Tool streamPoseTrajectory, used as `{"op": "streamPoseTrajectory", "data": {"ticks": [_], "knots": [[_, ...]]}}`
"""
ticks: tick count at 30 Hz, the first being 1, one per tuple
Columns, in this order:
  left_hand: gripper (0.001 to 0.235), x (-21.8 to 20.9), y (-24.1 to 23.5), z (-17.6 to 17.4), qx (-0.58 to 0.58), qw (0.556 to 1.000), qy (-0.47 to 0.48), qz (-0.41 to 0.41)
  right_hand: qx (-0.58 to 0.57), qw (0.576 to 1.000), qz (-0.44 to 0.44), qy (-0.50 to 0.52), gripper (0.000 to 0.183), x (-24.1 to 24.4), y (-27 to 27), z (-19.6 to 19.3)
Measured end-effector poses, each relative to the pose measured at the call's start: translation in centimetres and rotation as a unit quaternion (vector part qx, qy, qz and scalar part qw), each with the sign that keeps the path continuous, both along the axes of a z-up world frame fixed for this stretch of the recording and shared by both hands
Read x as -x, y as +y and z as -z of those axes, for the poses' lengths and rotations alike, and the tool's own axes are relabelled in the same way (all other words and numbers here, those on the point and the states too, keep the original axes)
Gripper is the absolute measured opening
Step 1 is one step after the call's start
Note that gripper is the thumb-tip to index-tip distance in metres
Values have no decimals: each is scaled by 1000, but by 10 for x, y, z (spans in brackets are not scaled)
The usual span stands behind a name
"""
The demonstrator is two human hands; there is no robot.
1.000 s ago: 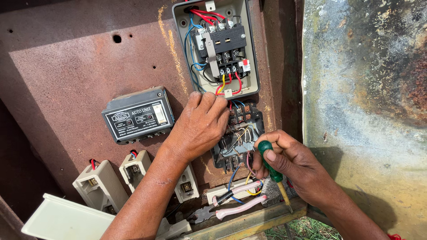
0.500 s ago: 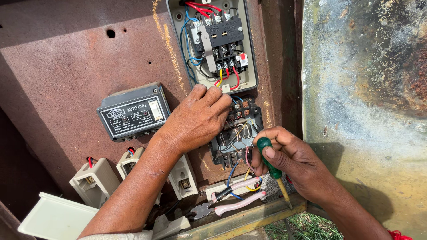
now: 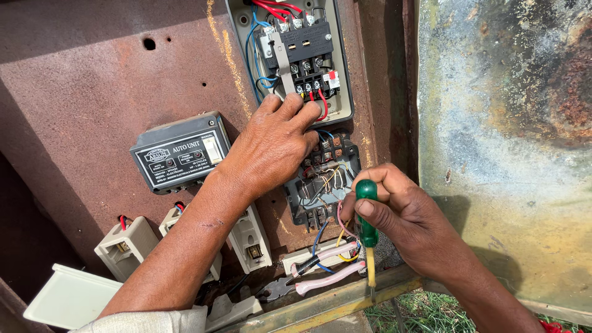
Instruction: The person repairs an electrical box by tightening screws with a screwdriver and cutting or stripping wires using pliers.
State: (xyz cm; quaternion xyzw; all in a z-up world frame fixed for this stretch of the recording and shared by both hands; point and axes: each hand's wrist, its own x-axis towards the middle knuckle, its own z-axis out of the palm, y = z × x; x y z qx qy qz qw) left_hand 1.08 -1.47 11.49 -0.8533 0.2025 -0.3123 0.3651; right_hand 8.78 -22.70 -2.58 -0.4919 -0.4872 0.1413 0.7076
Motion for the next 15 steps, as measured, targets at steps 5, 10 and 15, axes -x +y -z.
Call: {"op": "streamPoseTrajectory", "data": {"ticks": [5, 10, 15], "knots": [[18, 3, 3, 4, 14, 1000, 4, -8, -113, 991, 77, -7, 29, 13, -21, -17], [17, -1, 9, 7, 67, 997, 34, -10, -225, 961, 159, -37, 33, 23, -28, -23], [17, -4, 12, 7, 91, 995, 34, 32, -233, 947, 212, -58, 24, 23, -20, -15]]}}
